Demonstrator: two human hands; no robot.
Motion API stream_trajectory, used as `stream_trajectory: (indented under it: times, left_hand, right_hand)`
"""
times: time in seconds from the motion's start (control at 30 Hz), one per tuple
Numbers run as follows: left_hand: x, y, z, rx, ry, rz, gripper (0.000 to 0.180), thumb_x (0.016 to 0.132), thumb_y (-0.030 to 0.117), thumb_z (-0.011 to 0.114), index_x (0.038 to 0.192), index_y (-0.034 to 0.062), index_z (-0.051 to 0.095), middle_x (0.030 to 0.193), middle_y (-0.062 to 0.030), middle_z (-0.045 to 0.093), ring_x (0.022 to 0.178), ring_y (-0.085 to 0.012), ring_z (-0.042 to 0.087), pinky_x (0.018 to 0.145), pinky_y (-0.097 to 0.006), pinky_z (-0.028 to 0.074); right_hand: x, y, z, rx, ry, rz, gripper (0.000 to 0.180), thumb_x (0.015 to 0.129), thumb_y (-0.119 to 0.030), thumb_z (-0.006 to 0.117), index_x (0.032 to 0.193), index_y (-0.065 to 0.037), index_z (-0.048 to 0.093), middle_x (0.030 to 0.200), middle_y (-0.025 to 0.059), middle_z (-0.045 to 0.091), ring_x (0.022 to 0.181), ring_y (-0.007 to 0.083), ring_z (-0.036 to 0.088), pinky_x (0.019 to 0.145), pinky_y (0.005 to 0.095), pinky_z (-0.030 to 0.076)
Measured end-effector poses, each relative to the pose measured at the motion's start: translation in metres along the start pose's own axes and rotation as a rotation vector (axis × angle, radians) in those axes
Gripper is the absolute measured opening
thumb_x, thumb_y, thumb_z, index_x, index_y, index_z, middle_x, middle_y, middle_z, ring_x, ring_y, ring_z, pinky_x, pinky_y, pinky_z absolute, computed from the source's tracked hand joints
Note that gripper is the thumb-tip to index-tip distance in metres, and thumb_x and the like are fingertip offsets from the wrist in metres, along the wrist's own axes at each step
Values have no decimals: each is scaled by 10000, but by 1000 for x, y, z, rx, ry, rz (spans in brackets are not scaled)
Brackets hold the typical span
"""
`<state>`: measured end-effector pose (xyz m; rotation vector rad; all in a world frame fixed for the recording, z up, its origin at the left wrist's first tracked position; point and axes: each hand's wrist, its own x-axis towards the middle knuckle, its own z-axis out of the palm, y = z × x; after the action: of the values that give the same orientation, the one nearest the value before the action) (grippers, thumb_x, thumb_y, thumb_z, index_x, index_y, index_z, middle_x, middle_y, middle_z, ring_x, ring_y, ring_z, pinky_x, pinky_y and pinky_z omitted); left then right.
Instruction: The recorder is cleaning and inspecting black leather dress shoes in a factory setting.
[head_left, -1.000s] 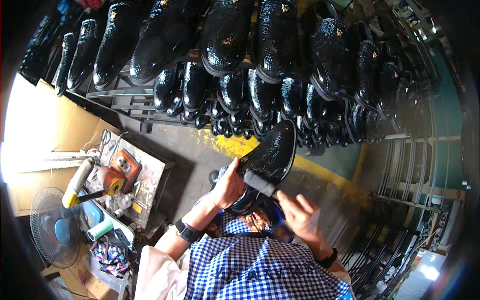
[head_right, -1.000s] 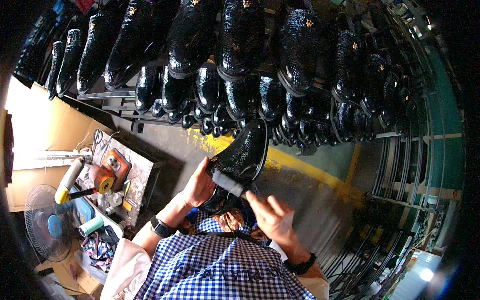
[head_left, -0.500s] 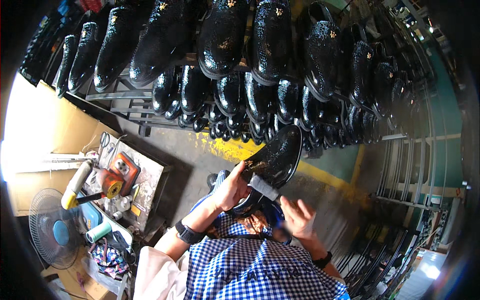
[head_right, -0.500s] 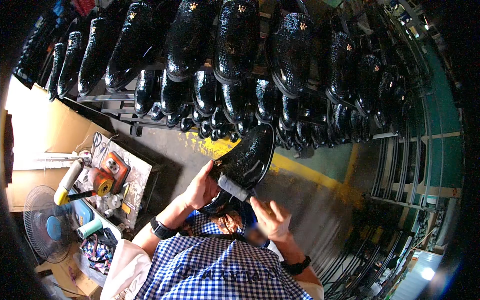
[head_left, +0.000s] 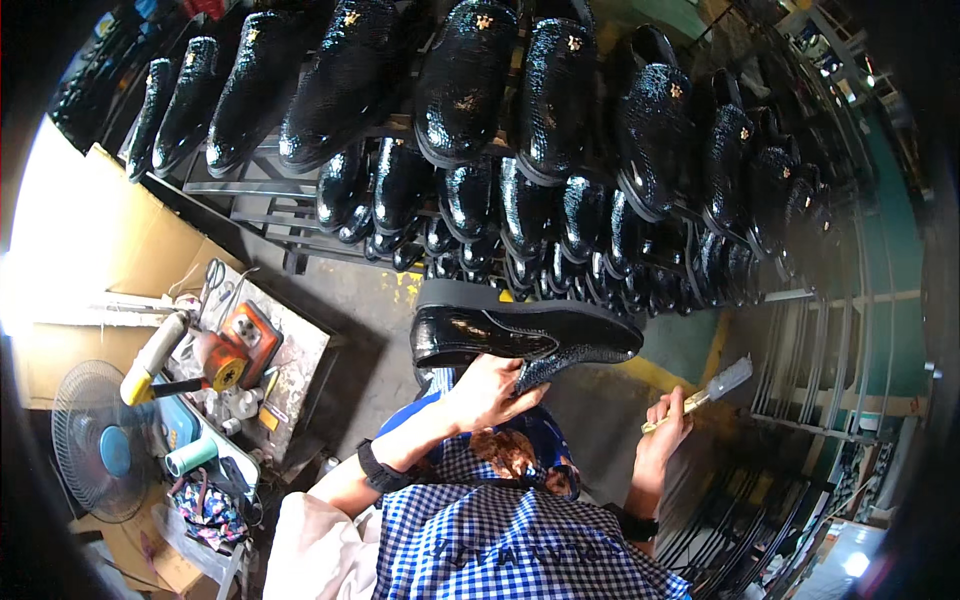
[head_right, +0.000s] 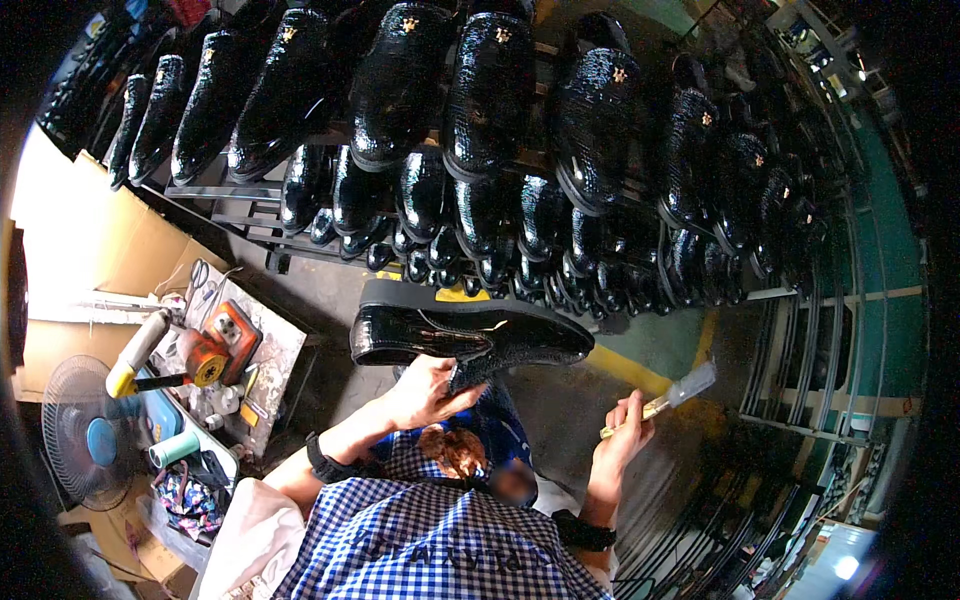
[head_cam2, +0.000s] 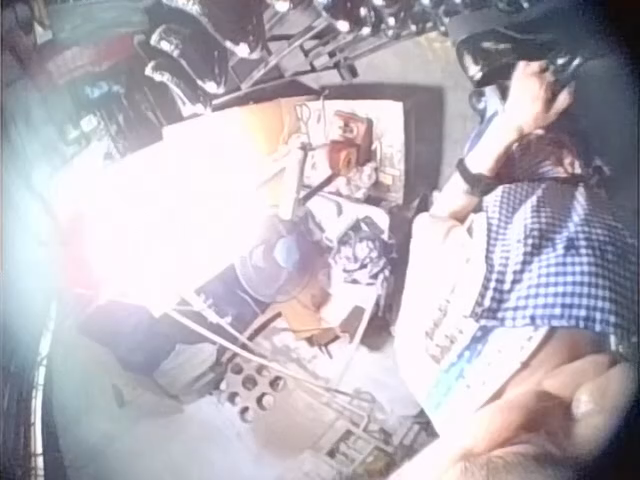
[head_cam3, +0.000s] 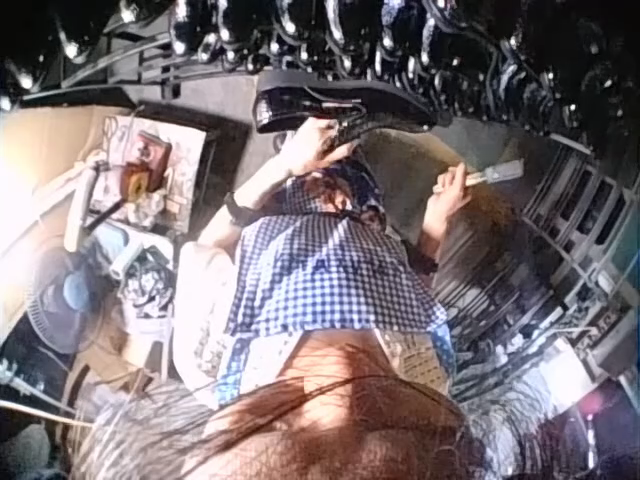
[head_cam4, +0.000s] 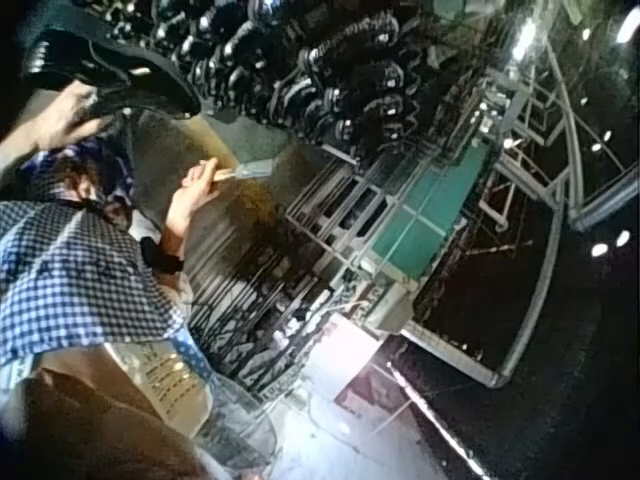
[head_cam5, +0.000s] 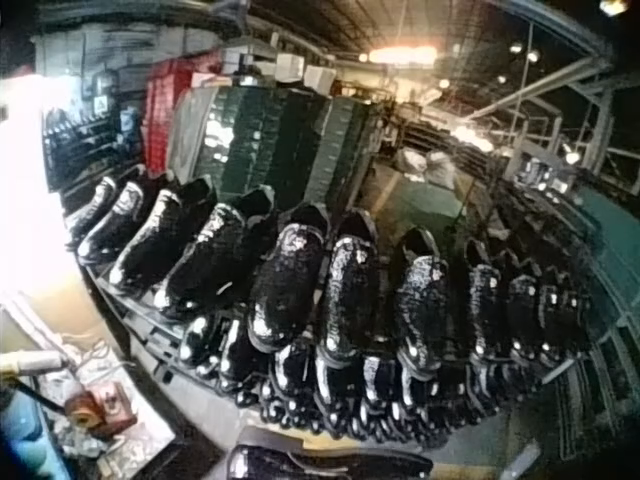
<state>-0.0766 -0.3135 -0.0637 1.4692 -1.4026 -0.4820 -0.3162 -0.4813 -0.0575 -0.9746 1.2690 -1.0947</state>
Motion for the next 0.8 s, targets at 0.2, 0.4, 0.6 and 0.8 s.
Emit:
stream_trajectory:
  times: [0.2, 0.4, 0.6, 0.8]
  left_hand:
    - [0, 3, 5, 93, -39, 97, 180, 742, 154, 616, 863, 24, 584, 704, -99, 534, 615, -255, 556, 554, -315, 478]
    - [18, 8, 22, -39, -87, 288, 115, 734, 110, 614, 755, 9, 564, 703, -99, 564, 679, -253, 576, 622, -332, 470]
    - [59, 26, 29, 144, -260, 177, 264, 611, 264, 640, 649, 13, 570, 673, -105, 574, 815, -281, 508, 838, -420, 372]
    - [69, 38, 45, 64, -173, 78, 432, 789, 227, 590, 1157, 15, 510, 1198, -107, 517, 1098, -268, 457, 926, -368, 373]
  right_hand:
    - [-17, -21, 21, -255, -300, -126, 368, 813, -156, 607, 1123, 19, 514, 701, -19, 512, 438, 17, 323, 399, 185, 271]
    - [3, -12, -11, -644, -657, -213, 798, 556, -239, 829, 1195, 22, 430, 1062, 86, 544, 947, 167, 512, 813, 293, 407]
    - [-16, 1, -32, -655, -523, 38, 571, 592, -134, 777, 1079, 20, 521, 799, 45, 584, 696, 126, 558, 599, 274, 471]
    - [-4, 23, -46, -23, -75, 222, 536, 684, -129, 679, 1170, -32, 474, 820, 25, 512, 394, 81, 354, 354, 213, 291]
